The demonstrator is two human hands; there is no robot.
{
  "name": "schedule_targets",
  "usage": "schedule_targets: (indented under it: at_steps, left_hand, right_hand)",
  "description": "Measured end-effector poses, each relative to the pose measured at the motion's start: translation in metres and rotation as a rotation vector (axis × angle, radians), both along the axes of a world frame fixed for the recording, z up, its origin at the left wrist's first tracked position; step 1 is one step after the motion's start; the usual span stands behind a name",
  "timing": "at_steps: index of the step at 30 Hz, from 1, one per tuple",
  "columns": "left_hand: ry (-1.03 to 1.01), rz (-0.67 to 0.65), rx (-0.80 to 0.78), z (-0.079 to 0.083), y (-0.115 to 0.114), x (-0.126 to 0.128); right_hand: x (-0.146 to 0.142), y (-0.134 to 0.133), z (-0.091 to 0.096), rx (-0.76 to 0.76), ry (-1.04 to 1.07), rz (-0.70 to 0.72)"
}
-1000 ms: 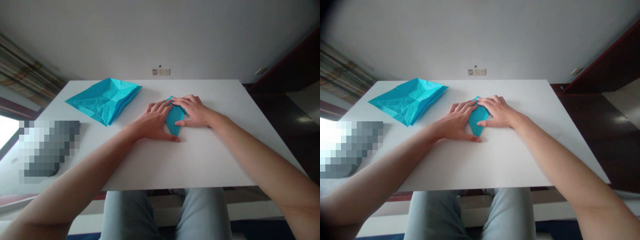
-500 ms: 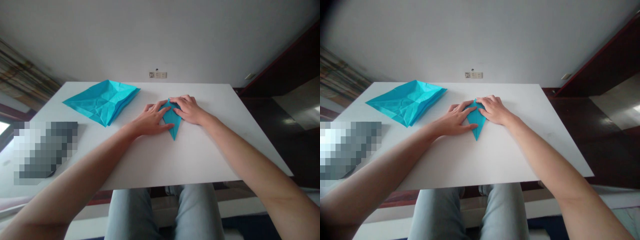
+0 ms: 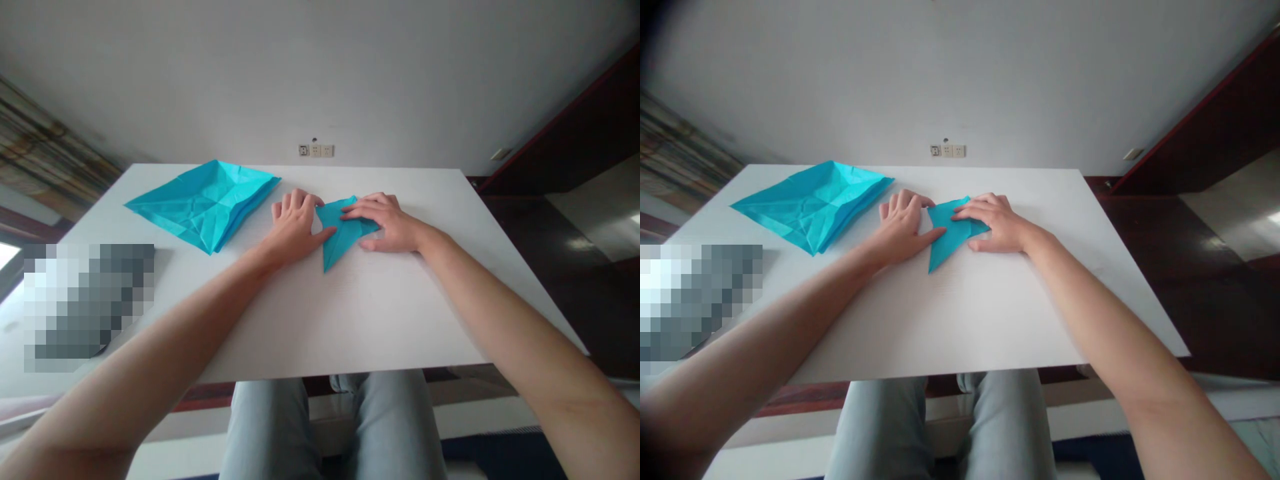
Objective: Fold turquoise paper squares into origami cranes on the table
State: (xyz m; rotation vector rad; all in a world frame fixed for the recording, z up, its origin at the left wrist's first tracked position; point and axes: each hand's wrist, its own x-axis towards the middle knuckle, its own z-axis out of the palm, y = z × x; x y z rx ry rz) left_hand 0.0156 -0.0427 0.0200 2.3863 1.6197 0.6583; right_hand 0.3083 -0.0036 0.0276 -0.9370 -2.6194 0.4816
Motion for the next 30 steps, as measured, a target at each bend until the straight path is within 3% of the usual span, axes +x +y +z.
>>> schedule_targets:
  at_steps: [8,14,18,21,25,30]
  left_hand:
    - [-0.078,-0.028,-0.007,0.004,-0.001,0.001]
    - [-0.018,-0.056,-0.037,0.009,-0.006,0.005]
    - [-0.022,-0.099,-0.059,0.01,-0.005,0.003]
    - [-0.056,-0.209,-0.088,0.011,-0.003,0.001]
    - [-0.119,-0.377,-0.107,0.011,0.002,-0.002]
    - [-0.134,-0.338,-0.116,0.009,0.004,-0.002]
  right_hand:
    - [-0.002,0.0,-0.002,0.076,0.052,-0.028]
    - [-0.003,0.002,-0.006,0.121,0.086,-0.035]
    - [-0.002,0.011,-0.019,0.184,0.128,-0.291]
    - [0.002,0.018,-0.03,0.227,0.151,-0.492]
    - [0.003,0.017,-0.029,0.162,0.137,-0.491]
    - [0.001,0.01,-0.011,0.03,0.087,-0.445]
